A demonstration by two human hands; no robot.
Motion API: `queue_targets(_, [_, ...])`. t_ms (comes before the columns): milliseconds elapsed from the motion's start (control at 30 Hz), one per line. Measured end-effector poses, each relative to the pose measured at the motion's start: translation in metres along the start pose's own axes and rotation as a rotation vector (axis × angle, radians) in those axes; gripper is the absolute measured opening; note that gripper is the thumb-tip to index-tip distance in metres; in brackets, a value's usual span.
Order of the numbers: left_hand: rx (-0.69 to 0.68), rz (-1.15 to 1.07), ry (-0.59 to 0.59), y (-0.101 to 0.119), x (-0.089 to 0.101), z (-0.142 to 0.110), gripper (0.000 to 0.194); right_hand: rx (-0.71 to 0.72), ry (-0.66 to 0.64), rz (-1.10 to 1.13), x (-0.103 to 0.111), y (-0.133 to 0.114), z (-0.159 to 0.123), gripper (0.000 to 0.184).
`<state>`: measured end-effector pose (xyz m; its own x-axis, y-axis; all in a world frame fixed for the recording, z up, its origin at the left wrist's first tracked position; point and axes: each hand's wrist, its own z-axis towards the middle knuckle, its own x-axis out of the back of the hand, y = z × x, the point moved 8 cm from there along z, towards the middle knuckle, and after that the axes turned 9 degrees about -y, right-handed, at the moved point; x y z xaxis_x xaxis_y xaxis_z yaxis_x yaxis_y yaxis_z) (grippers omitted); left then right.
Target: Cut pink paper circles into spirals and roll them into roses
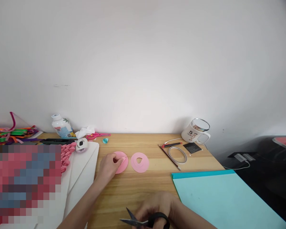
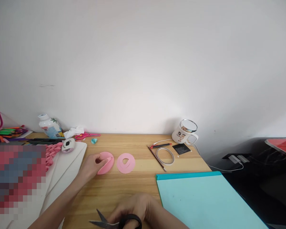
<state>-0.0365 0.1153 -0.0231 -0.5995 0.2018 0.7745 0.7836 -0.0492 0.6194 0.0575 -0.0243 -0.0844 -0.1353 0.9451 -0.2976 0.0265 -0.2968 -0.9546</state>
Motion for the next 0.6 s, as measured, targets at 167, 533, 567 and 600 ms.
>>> queue_targets(167, [0.03,-0.07,0.011,-0.005,0.0,0.002,0.036,-0.065,-0.004,-0.021,0.002,0.002,-0.005,0.065])
queue_targets(533, [-0.131,-0.091,0.574,0.007,0.038,-0.032,0.026,0.155,0.411,0.134,0.007,-0.034,-0.014,0.049])
queue_targets(567, [-0.128,-0.153,0.644,0.005,0.041,-0.038,0.024,0.21,0.474,0.173,0.012,-0.034,-0.015,0.048])
queue_targets(600, [-0.122,-0.236,0.673,0.002,0.042,-0.041,0.023,0.277,0.567,0.19,0.018,-0.036,-0.017,0.047])
